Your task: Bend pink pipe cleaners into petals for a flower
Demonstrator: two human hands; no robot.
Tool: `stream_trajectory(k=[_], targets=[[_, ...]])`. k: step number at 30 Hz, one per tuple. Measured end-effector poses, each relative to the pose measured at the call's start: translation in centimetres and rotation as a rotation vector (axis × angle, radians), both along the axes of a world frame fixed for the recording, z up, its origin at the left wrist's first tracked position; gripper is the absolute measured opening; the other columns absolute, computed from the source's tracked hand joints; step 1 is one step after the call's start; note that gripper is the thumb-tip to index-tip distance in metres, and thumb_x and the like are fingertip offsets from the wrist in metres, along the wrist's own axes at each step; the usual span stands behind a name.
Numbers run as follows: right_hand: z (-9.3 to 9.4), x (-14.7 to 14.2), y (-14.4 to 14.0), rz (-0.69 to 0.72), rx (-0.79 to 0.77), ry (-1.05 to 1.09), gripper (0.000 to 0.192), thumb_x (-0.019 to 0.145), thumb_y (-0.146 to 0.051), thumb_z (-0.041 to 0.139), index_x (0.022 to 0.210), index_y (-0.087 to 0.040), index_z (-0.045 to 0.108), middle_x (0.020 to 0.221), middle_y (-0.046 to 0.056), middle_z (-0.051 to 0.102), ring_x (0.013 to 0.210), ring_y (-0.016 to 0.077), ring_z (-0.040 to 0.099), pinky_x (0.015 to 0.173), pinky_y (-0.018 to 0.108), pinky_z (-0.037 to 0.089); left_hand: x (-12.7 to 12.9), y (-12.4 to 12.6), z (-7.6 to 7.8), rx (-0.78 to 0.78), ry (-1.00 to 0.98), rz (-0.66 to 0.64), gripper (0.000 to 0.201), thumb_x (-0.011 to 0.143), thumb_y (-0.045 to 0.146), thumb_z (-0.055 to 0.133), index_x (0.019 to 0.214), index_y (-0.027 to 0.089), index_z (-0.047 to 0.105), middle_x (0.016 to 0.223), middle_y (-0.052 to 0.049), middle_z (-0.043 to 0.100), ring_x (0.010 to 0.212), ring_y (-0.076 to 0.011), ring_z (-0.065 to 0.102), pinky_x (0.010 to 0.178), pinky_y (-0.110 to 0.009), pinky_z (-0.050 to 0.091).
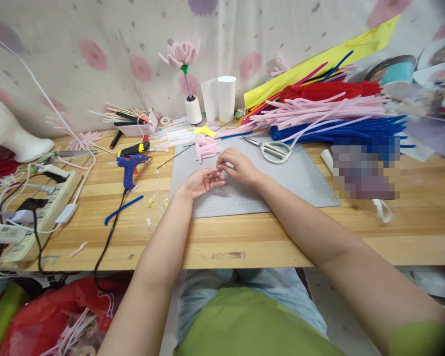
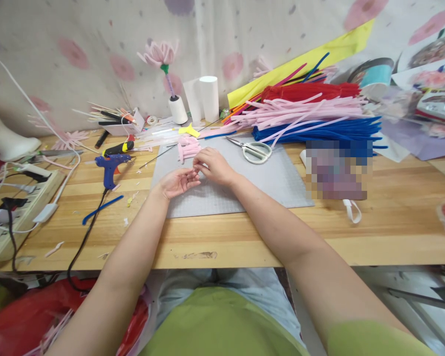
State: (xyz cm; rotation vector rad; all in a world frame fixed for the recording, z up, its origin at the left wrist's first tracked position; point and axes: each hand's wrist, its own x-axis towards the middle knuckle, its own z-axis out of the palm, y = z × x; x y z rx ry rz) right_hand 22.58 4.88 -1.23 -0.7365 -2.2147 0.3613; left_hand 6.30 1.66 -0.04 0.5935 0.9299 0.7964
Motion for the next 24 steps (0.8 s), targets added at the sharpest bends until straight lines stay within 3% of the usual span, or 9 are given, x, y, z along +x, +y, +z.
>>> stream_trajectory(k=[8, 14, 18, 24], targets=[[-0.7, 0.3, 0.5, 0.005, 0.037, -0.004, 0.01, 0.084, -0.025, 0.05, 0.079, -0.018, 0.055, 0.081, 0.006, 0.06, 0.082, 0.0193, 0.049, 0.076, 0.033, 0.037, 1.0, -0.3, 0.1, 0.147, 0.143, 0.093, 0.016, 0.08, 0.006, 0.049, 0.068, 0.009, 0.059, 0.057, -0.002, 0.061, 0.062, -0.01, 0.064, 0.075, -0.027, 0.054], [-0.8, 0.2, 0.5, -0.025, 0.079, -0.008, 0.013, 0.085, -0.029, 0.048, 0.08, -0.019, 0.053, 0.082, 0.006, 0.06, 0.082, 0.0196, 0.048, 0.077, 0.033, 0.037, 2.2, -0.4, -0.3, 0.284, 0.292, 0.235, 0.012, 0.076, 0.01, 0.056, 0.064, 0.01, 0.056, 0.051, 0.0, 0.057, 0.054, -0.0107, 0.062, 0.072, -0.033, 0.054], [-1.1, -0.1, 0.5, -0.067, 0.04, -0.001, 0.014, 0.084, -0.031, 0.049, 0.079, -0.019, 0.053, 0.082, 0.007, 0.059, 0.082, 0.0198, 0.048, 0.077, 0.034, 0.036, 2.7, -0.2, -1.1, 0.366, 0.401, 0.323, 0.01, 0.074, 0.011, 0.055, 0.065, 0.011, 0.057, 0.05, 0.001, 0.057, 0.05, -0.0104, 0.059, 0.068, -0.032, 0.053], [-1.0, -0.5, 0.5, -0.122, -0.082, 0.009, 0.01, 0.081, -0.027, 0.052, 0.077, -0.018, 0.054, 0.081, 0.006, 0.06, 0.081, 0.0196, 0.05, 0.076, 0.034, 0.036, 2.3, 0.0, -2.5, 0.585, 0.647, 0.329, 0.005, 0.073, 0.013, 0.055, 0.069, 0.014, 0.058, 0.054, 0.0, 0.061, 0.052, -0.0113, 0.059, 0.062, -0.026, 0.05]])
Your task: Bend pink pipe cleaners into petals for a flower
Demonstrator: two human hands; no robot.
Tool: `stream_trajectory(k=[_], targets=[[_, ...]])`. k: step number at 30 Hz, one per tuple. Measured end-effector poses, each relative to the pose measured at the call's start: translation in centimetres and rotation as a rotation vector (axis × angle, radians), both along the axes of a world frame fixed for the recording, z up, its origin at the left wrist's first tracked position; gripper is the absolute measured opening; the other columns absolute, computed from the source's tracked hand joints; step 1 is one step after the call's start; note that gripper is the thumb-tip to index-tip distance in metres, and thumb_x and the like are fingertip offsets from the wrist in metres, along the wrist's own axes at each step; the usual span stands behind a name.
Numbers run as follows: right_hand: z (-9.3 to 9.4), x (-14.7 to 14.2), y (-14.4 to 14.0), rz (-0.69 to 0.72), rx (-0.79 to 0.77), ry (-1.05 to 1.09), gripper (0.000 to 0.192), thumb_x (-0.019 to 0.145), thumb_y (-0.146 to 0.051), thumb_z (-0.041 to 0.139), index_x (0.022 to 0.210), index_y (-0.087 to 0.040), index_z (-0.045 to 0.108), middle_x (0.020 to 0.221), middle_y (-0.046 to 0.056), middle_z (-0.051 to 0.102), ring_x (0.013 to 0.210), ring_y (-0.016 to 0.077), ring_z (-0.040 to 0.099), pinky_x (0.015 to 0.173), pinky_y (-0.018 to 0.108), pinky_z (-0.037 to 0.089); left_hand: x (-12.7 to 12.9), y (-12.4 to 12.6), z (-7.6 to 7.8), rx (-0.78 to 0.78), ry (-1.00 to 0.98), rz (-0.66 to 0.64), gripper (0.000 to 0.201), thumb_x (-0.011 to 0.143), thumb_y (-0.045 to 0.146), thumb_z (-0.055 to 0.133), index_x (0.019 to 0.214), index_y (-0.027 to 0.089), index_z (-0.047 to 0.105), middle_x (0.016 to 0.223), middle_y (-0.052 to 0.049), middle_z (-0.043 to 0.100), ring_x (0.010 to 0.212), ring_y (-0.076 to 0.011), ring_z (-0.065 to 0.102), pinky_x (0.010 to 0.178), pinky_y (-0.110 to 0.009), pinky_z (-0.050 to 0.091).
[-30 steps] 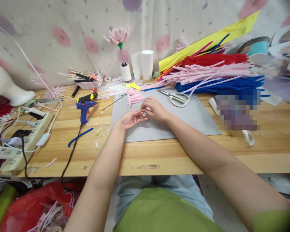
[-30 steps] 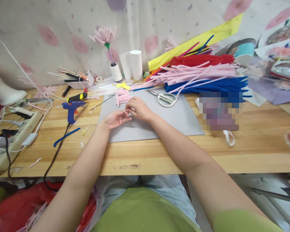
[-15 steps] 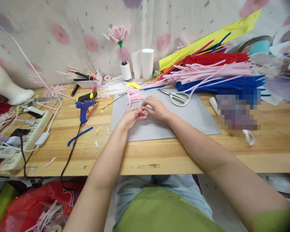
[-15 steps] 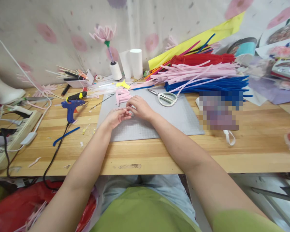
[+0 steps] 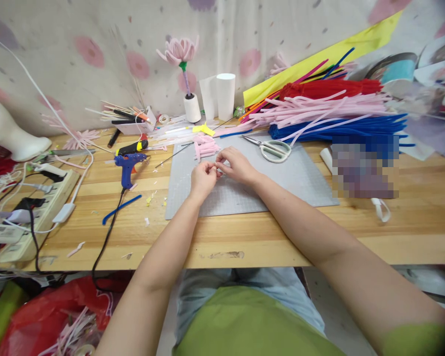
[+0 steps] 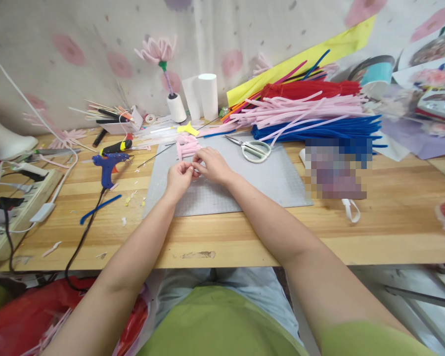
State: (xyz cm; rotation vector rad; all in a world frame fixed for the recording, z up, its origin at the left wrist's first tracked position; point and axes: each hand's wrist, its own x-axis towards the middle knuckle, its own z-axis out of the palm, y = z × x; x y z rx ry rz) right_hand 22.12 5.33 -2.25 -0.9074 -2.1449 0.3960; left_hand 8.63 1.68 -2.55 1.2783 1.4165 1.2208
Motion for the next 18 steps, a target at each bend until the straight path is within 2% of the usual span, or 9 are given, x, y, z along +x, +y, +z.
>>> stream_trajectory(k=[3, 6, 8, 11, 14, 16, 18], targets=[[0.3, 0.1, 0.0, -0.002, -0.052, 0.026, 0.008, 0.078, -0.025, 0.053, 0.074, -0.018, 0.054, 0.08, 0.005, 0.06, 0.081, 0.0192, 0.05, 0.078, 0.034, 0.037, -0.2, -0.1, -0.2, 0.076, 0.059, -0.033, 0.003, 0.072, 0.014, 0.056, 0.071, 0.015, 0.059, 0.059, -0.001, 0.064, 0.056, -0.0114, 0.06, 0.063, -0.024, 0.049], [0.1, 0.1, 0.2, -0.019, -0.119, 0.122, 0.011, 0.074, -0.028, 0.059, 0.076, -0.019, 0.054, 0.082, 0.005, 0.06, 0.085, 0.0195, 0.051, 0.082, 0.036, 0.038, 0.0, 0.0, -0.3, 0.067, 0.007, -0.067, 0.003, 0.073, 0.015, 0.056, 0.073, 0.015, 0.059, 0.061, -0.001, 0.064, 0.06, -0.012, 0.062, 0.063, -0.024, 0.05], [-0.2, 0.1, 0.4, -0.076, -0.22, 0.292, 0.024, 0.069, -0.032, 0.064, 0.086, -0.019, 0.054, 0.094, 0.006, 0.059, 0.091, 0.0198, 0.052, 0.083, 0.037, 0.04, 0.1, 0.1, -0.3, 0.01, -0.065, -0.05, 0.003, 0.074, 0.017, 0.056, 0.073, 0.014, 0.058, 0.06, -0.001, 0.063, 0.061, -0.0133, 0.063, 0.062, -0.026, 0.05], [-0.6, 0.0, 0.8, -0.119, -0.461, 0.584, 0.042, 0.067, -0.039, 0.066, 0.101, -0.021, 0.049, 0.105, 0.007, 0.056, 0.093, 0.0188, 0.054, 0.079, 0.036, 0.045, 0.2, 0.3, -0.3, -0.049, -0.153, 0.01, 0.006, 0.074, 0.02, 0.057, 0.071, 0.014, 0.056, 0.059, -0.001, 0.062, 0.06, -0.0147, 0.064, 0.06, -0.028, 0.051], [-0.9, -0.1, 0.8, 0.007, -0.666, 0.712, 0.047, 0.064, -0.037, 0.069, 0.102, -0.022, 0.046, 0.089, 0.003, 0.061, 0.082, 0.0163, 0.058, 0.076, 0.035, 0.047, 0.1, 0.5, -0.4, -0.047, -0.18, 0.028, 0.008, 0.074, 0.021, 0.057, 0.071, 0.014, 0.054, 0.059, 0.0, 0.062, 0.062, -0.0146, 0.064, 0.06, -0.027, 0.052], [-1.0, -0.3, 0.7, 0.082, -0.741, 0.742, 0.049, 0.06, -0.034, 0.072, 0.099, -0.022, 0.046, 0.077, -0.001, 0.061, 0.075, 0.0149, 0.059, 0.073, 0.033, 0.047, 0.0, 0.5, -0.7, -0.038, -0.152, 0.016, 0.009, 0.074, 0.023, 0.058, 0.072, 0.015, 0.055, 0.059, 0.0, 0.062, 0.063, -0.0145, 0.064, 0.06, -0.027, 0.052], [-1.1, -0.5, 0.6, 0.094, -0.784, 0.766, 0.045, 0.057, -0.032, 0.073, 0.093, -0.021, 0.047, 0.071, -0.004, 0.061, 0.069, 0.0134, 0.058, 0.069, 0.031, 0.047, -0.1, 0.5, -1.0, -0.008, -0.072, -0.003, 0.01, 0.075, 0.025, 0.059, 0.074, 0.015, 0.056, 0.061, -0.001, 0.064, 0.063, -0.0139, 0.064, 0.061, -0.027, 0.051]])
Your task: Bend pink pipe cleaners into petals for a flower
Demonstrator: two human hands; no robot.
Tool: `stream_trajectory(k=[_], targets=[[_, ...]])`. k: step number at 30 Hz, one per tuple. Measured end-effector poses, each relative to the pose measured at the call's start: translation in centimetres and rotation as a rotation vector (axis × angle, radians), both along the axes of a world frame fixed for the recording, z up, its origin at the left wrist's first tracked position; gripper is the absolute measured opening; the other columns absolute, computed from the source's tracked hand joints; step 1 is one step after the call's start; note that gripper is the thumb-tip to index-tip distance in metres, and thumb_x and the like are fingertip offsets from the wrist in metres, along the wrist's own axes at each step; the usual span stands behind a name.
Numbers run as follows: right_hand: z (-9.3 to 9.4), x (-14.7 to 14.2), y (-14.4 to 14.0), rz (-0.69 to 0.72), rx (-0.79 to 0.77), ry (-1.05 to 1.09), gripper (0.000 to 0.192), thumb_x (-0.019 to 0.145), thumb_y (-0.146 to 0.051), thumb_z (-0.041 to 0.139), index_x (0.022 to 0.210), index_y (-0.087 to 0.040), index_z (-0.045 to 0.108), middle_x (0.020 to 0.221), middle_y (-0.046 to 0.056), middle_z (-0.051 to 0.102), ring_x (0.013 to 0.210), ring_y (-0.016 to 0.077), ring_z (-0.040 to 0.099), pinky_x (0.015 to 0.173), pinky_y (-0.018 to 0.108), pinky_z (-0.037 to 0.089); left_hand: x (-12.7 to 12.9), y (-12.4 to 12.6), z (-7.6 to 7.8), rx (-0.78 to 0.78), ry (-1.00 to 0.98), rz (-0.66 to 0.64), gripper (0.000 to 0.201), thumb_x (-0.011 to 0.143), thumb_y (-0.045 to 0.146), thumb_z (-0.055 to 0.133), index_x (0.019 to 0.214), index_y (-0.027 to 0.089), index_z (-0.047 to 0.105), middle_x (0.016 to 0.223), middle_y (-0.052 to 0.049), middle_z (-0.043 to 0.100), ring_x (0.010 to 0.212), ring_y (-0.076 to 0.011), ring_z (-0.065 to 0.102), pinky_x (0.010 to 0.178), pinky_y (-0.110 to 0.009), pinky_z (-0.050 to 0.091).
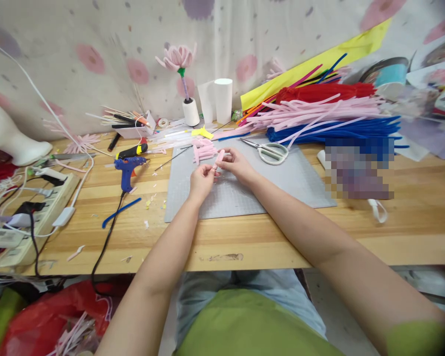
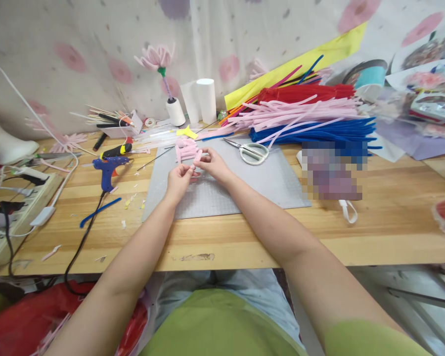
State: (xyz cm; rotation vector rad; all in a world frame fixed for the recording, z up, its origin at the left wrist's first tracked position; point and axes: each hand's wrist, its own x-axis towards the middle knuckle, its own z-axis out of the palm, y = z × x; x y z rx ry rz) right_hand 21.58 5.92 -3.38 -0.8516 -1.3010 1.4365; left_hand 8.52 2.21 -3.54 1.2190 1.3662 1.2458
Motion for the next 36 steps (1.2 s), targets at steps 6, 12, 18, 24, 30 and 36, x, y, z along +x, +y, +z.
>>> stream_trajectory(k=[6, 12, 18, 24, 30, 36], targets=[[0.0, -0.4, 0.0, -0.091, -0.078, 0.017, 0.042, 0.052, -0.024, 0.073, 0.081, -0.02, 0.044, 0.059, -0.007, 0.058, 0.056, 0.0099, 0.054, 0.059, 0.026, 0.043, 0.0, -0.4, -0.2, 0.164, 0.297, -0.012, 0.012, 0.074, 0.029, 0.059, 0.076, 0.017, 0.06, 0.074, -0.004, 0.068, 0.07, -0.0137, 0.063, 0.067, -0.025, 0.048], [0.2, -0.6, -0.1, -0.104, -0.043, 0.02, 0.038, 0.05, -0.023, 0.074, 0.076, -0.019, 0.046, 0.061, -0.006, 0.058, 0.058, 0.0095, 0.053, 0.058, 0.024, 0.042, 0.2, -0.8, 0.4, 0.111, 0.205, 0.018, 0.018, 0.073, 0.034, 0.06, 0.074, 0.017, 0.061, 0.07, -0.003, 0.066, 0.068, -0.0134, 0.063, 0.065, -0.024, 0.047], [0.3, -0.5, -0.1, -0.042, -0.013, 0.017, 0.034, 0.051, -0.025, 0.075, 0.072, -0.018, 0.049, 0.066, -0.003, 0.059, 0.063, 0.0102, 0.055, 0.062, 0.025, 0.045, 0.4, -0.9, 1.5, -0.091, -0.141, -0.004, 0.014, 0.068, 0.027, 0.064, 0.065, 0.014, 0.058, 0.061, -0.001, 0.062, 0.069, -0.0162, 0.065, 0.057, -0.025, 0.049], [0.6, -0.1, -0.1, 0.021, -0.023, 0.004, 0.034, 0.052, -0.025, 0.075, 0.072, -0.018, 0.049, 0.064, -0.004, 0.059, 0.06, 0.01, 0.056, 0.061, 0.025, 0.045, 0.4, -0.8, 2.3, -0.257, -0.241, -0.039, 0.011, 0.067, 0.02, 0.063, 0.062, 0.012, 0.057, 0.058, -0.003, 0.061, 0.061, -0.0152, 0.064, 0.056, -0.025, 0.049], [0.3, -0.2, -0.3, 0.034, -0.113, 0.053, 0.045, 0.054, -0.028, 0.075, 0.089, -0.019, 0.047, 0.064, -0.005, 0.062, 0.059, 0.0111, 0.058, 0.059, 0.026, 0.045, 0.6, -0.8, 1.6, -0.13, -0.156, 0.013, 0.013, 0.069, 0.023, 0.06, 0.062, 0.014, 0.055, 0.06, -0.001, 0.061, 0.063, -0.0126, 0.063, 0.054, -0.021, 0.048], [0.5, -0.2, -0.3, -0.012, -0.088, 0.032, 0.037, 0.05, -0.027, 0.076, 0.075, -0.017, 0.05, 0.064, -0.005, 0.06, 0.06, 0.0094, 0.055, 0.061, 0.025, 0.044, 0.2, -0.7, 1.3, -0.14, -0.112, -0.05, 0.015, 0.071, 0.029, 0.061, 0.075, 0.014, 0.061, 0.072, -0.004, 0.067, 0.073, -0.0156, 0.065, 0.058, -0.025, 0.05]])
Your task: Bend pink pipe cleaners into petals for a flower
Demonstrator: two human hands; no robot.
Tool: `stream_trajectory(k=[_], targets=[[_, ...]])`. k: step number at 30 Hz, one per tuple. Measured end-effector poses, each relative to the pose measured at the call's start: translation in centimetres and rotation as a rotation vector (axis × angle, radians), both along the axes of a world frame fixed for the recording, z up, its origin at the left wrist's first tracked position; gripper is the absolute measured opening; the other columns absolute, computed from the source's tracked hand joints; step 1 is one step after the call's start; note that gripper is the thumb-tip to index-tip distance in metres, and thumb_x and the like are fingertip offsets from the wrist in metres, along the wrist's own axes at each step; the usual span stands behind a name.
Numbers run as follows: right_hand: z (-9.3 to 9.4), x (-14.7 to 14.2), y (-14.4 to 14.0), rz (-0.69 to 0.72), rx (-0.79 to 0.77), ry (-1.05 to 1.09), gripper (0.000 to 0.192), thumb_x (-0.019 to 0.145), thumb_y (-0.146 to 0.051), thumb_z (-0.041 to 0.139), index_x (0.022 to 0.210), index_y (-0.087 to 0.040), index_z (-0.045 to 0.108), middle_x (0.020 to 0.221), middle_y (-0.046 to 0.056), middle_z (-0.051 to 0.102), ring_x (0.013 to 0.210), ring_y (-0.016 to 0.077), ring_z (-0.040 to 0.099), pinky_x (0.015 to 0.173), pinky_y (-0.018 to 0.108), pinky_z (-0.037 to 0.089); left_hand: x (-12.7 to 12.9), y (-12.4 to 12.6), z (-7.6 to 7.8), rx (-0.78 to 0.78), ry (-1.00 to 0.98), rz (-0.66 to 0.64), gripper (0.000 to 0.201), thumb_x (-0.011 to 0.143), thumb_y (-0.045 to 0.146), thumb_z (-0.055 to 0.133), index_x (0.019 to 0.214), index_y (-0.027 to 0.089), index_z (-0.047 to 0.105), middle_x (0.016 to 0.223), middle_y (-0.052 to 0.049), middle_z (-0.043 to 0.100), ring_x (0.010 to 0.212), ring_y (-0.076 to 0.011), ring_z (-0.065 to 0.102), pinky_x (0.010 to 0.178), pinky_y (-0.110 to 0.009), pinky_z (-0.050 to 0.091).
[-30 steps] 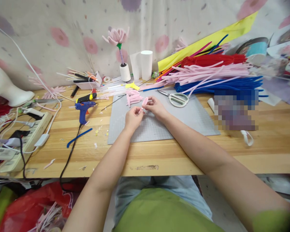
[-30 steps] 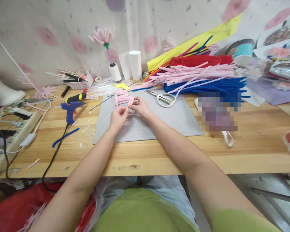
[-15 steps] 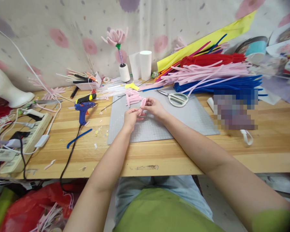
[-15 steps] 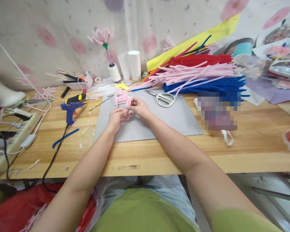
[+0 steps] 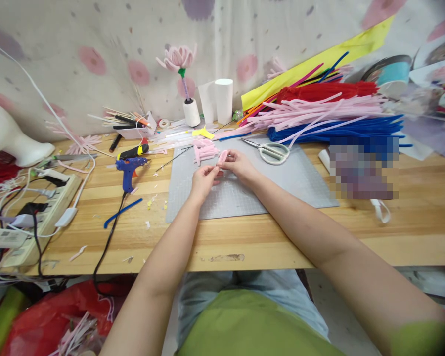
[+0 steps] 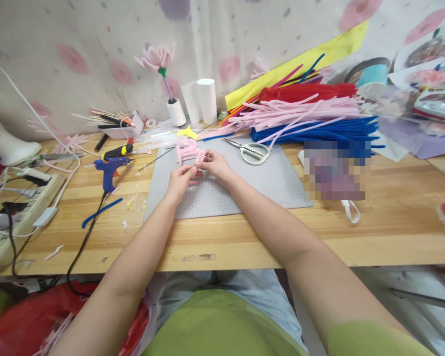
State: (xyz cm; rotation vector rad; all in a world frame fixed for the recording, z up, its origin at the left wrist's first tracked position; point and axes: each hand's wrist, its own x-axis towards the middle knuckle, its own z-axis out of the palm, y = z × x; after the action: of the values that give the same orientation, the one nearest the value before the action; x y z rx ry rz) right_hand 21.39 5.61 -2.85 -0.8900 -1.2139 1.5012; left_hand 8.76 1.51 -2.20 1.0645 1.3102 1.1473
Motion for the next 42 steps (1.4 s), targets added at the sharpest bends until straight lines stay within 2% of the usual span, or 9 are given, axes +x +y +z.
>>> stream_trajectory(k=[7, 12, 19, 25, 29, 38, 42], targets=[[0.0, 0.0, 0.3, 0.001, 0.075, -0.059, 0.029, 0.05, -0.025, 0.075, 0.066, -0.017, 0.052, 0.063, -0.003, 0.058, 0.06, 0.0099, 0.053, 0.06, 0.025, 0.042, -0.1, 0.1, 0.0, -0.032, -0.004, 0.003, 0.012, 0.072, 0.026, 0.062, 0.071, 0.014, 0.06, 0.065, -0.002, 0.065, 0.067, -0.0139, 0.065, 0.059, -0.024, 0.051], [0.4, -0.1, 0.1, 0.052, 0.123, -0.021, 0.029, 0.052, -0.028, 0.076, 0.066, -0.017, 0.052, 0.063, -0.004, 0.057, 0.06, 0.0093, 0.052, 0.061, 0.025, 0.043, 0.1, -0.2, 1.1, -0.147, -0.102, 0.006, 0.009, 0.072, 0.019, 0.062, 0.068, 0.013, 0.057, 0.06, -0.002, 0.063, 0.062, -0.012, 0.064, 0.057, -0.022, 0.051], [1.0, 0.0, -0.5, 0.054, 0.1, 0.07, 0.029, 0.055, -0.032, 0.076, 0.067, -0.018, 0.053, 0.066, -0.003, 0.058, 0.062, 0.01, 0.053, 0.064, 0.026, 0.045, -0.7, -0.2, 1.7, -0.299, -0.385, -0.132, 0.007, 0.079, 0.02, 0.058, 0.075, 0.015, 0.061, 0.072, -0.003, 0.067, 0.078, -0.0131, 0.067, 0.063, -0.019, 0.053], [1.2, 0.5, -0.6, 0.131, -0.023, 0.132, 0.032, 0.052, -0.031, 0.078, 0.069, -0.018, 0.053, 0.065, -0.004, 0.058, 0.056, 0.0084, 0.052, 0.053, 0.023, 0.043, -0.9, -0.3, 1.7, -0.333, -0.42, -0.257, 0.014, 0.082, 0.022, 0.054, 0.082, 0.015, 0.066, 0.092, -0.008, 0.07, 0.093, -0.018, 0.066, 0.057, -0.018, 0.054], [1.5, 1.0, -0.7, 0.19, -0.096, 0.171, 0.033, 0.051, -0.029, 0.079, 0.069, -0.018, 0.054, 0.064, -0.003, 0.059, 0.052, 0.0076, 0.051, 0.049, 0.021, 0.041, -0.2, -0.5, 1.8, -0.341, -0.474, -0.222, 0.016, 0.082, 0.019, 0.051, 0.081, 0.014, 0.066, 0.092, -0.008, 0.071, 0.092, -0.0182, 0.066, 0.055, -0.018, 0.054], [1.7, 0.9, -0.8, 0.243, -0.119, 0.244, 0.034, 0.05, -0.026, 0.079, 0.068, -0.018, 0.052, 0.067, -0.004, 0.06, 0.053, 0.0076, 0.052, 0.053, 0.023, 0.044, 0.6, -1.0, 3.1, -0.465, -0.541, -0.06, 0.011, 0.077, 0.013, 0.054, 0.075, 0.013, 0.065, 0.071, -0.006, 0.07, 0.088, -0.0185, 0.067, 0.066, -0.022, 0.056], [1.7, 1.0, -0.8, 0.254, -0.107, 0.256, 0.033, 0.051, -0.027, 0.079, 0.068, -0.018, 0.053, 0.066, -0.004, 0.06, 0.054, 0.0078, 0.053, 0.055, 0.023, 0.045, 0.6, -1.0, 3.1, -0.494, -0.579, -0.078, 0.013, 0.078, 0.013, 0.053, 0.071, 0.014, 0.064, 0.065, -0.004, 0.068, 0.081, -0.0164, 0.068, 0.064, -0.022, 0.055]])
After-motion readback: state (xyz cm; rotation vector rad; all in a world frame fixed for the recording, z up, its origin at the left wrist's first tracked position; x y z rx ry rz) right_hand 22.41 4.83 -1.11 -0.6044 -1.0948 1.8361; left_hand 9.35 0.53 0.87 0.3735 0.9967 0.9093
